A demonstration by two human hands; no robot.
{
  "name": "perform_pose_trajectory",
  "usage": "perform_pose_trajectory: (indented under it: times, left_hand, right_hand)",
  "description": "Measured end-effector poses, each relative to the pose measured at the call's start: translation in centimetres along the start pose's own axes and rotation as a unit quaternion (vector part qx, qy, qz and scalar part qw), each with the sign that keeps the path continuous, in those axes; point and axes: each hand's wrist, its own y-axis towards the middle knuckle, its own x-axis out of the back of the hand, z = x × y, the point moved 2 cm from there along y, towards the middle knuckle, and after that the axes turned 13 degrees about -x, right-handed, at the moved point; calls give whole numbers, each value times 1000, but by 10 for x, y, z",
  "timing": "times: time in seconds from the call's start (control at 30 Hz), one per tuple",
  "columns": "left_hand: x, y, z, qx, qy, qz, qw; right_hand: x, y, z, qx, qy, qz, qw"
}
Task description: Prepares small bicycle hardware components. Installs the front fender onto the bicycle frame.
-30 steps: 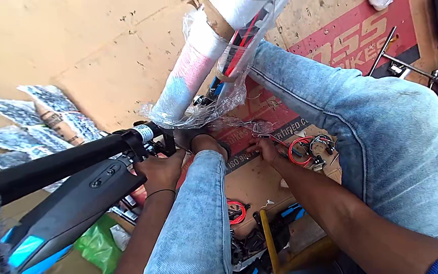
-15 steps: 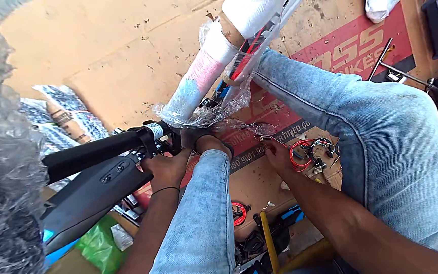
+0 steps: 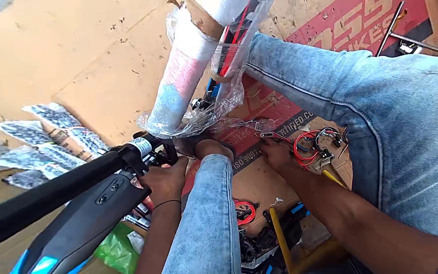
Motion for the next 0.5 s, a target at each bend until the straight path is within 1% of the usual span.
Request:
perform_pose_trajectory:
  times: [0.1,0.17,0.33,0.5]
  left_hand:
    - [0,-1,-6,35,9,1,999]
    - [-1,-4,-12,44,21,5,999]
    - [-2,-5,-13,7,17,-5,1000]
    - [-1,-5,-10,-24,60,5,998]
  right_hand:
    - [-3,1,-4,8,16,-18,1000]
    - [0,-1,-5,-5,21,-18,1000]
    - [5,-3,-7,-20,17,9,1000]
    - [9,-4,-6,-22,14,26,999]
